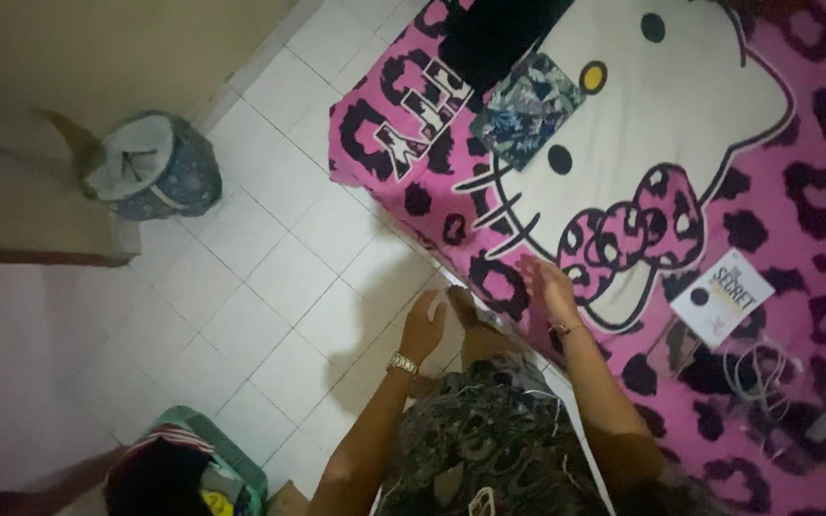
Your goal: The person is picking up folded clothes and small electronic boxes from a bed and placing them into a wooden shelf unit to organize them.
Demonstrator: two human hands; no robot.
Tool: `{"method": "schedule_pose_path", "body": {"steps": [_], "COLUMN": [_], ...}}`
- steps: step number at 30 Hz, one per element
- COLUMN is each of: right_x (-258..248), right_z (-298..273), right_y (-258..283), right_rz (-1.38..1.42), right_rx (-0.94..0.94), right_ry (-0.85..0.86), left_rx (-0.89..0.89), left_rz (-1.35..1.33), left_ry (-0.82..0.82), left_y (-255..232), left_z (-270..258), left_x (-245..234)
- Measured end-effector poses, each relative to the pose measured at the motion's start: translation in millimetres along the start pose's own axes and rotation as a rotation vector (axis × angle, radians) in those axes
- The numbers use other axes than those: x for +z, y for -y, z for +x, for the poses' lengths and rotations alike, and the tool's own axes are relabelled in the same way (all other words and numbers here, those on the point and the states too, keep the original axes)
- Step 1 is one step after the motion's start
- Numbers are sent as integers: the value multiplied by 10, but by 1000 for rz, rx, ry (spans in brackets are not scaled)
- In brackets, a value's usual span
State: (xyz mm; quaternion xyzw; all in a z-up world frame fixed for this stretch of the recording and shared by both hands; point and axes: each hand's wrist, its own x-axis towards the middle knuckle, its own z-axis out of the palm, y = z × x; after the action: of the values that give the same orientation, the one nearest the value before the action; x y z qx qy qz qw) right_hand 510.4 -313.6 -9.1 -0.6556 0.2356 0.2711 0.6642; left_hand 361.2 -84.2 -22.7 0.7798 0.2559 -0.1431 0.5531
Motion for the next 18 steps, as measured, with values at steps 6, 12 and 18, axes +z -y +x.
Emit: {"method": "schedule_pose_path", "body": {"steps": [6,12,18], "right_x": [0,-79,13], "right_z": [903,2528,3352], "right_y": [545,561,782], "right_rz": [103,140,189], "right_rx": [45,61,-9], "right_ry": [-24,5,52], "left_rx": [-128,-181,-232], "left_rz": [-50,-53,11], "left_ry": [55,74,9], "left_y": [-453,-795,-767], "left_z": [566,1128,1469], "left_x": [95,68,-74]}}
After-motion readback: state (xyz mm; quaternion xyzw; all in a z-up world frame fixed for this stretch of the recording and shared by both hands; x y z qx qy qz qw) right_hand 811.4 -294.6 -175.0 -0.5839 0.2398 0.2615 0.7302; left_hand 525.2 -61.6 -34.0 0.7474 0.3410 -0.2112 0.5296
